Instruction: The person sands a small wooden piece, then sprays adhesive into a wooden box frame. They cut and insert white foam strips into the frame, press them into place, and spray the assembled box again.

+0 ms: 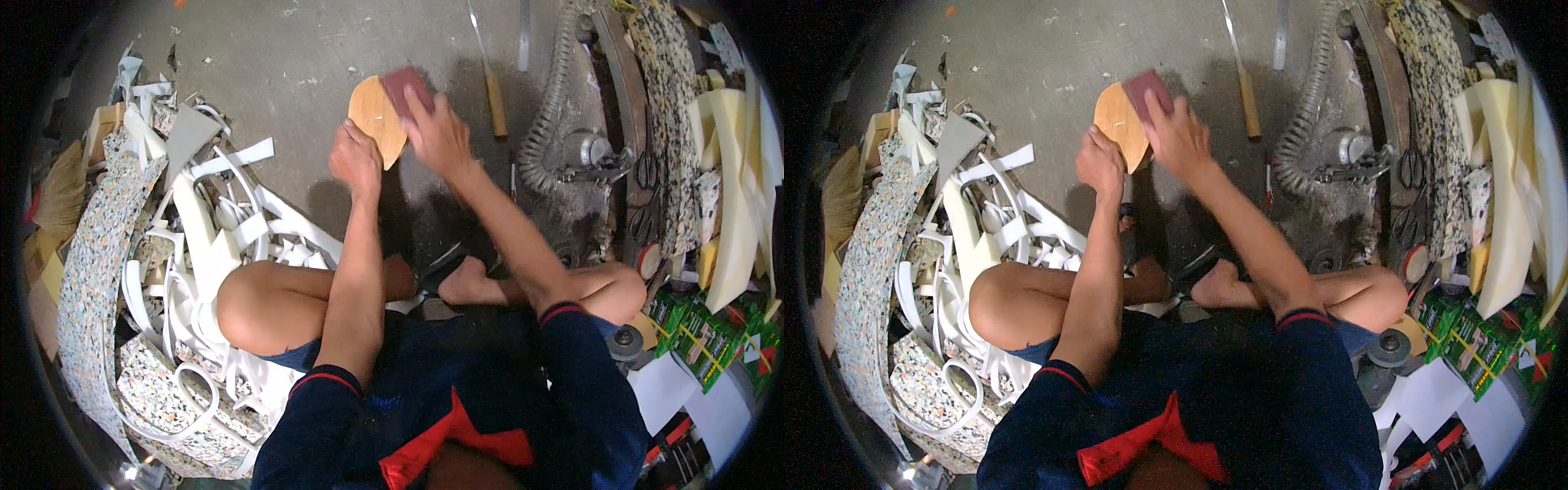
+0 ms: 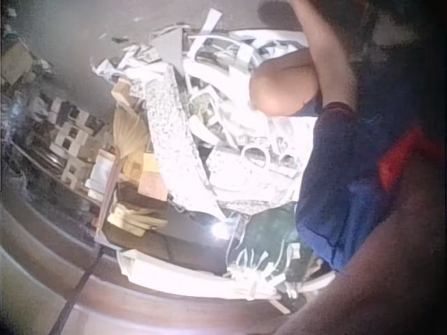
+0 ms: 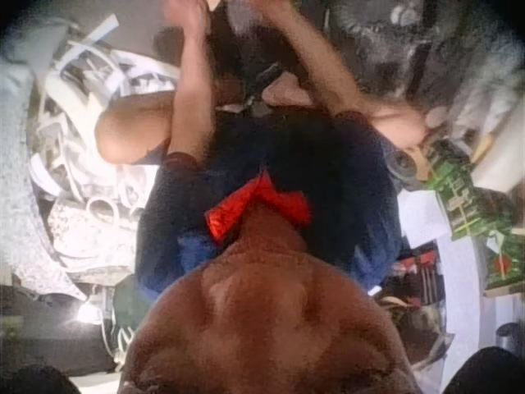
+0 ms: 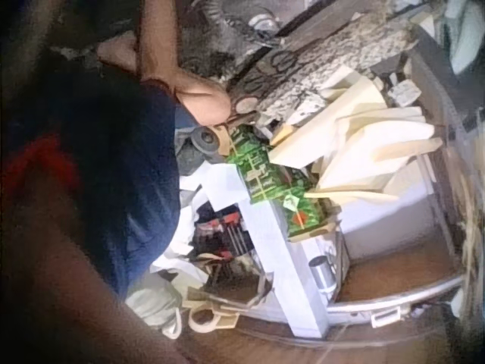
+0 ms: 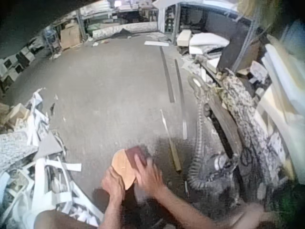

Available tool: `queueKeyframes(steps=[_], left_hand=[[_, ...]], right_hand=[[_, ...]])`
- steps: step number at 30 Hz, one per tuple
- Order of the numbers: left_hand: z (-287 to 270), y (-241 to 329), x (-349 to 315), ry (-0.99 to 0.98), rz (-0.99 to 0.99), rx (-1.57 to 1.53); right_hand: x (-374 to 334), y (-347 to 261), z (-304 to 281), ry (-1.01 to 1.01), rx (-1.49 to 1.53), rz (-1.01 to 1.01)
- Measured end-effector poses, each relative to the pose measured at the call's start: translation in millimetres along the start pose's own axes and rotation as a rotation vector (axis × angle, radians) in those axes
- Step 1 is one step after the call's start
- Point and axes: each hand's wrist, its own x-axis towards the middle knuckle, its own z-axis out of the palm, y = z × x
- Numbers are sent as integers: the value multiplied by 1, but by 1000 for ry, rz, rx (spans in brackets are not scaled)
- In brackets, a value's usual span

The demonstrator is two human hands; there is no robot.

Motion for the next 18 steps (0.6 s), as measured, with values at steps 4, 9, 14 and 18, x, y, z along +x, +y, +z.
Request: queueKeyframes(steps=[4,9,14,18], left_hand=[[4,16,3,-5,20,-84],[-2,-1,10,29,-44,-18],[5,24,4,7,33,-46],[1,8,2,13,-34,-47]], right_hand=[[104,33,-29,-139,146,102],[61,-6,-35,-243,-41,-73],[122,49,-21,-277,257,136],[63,37,-18,37,199,100]])
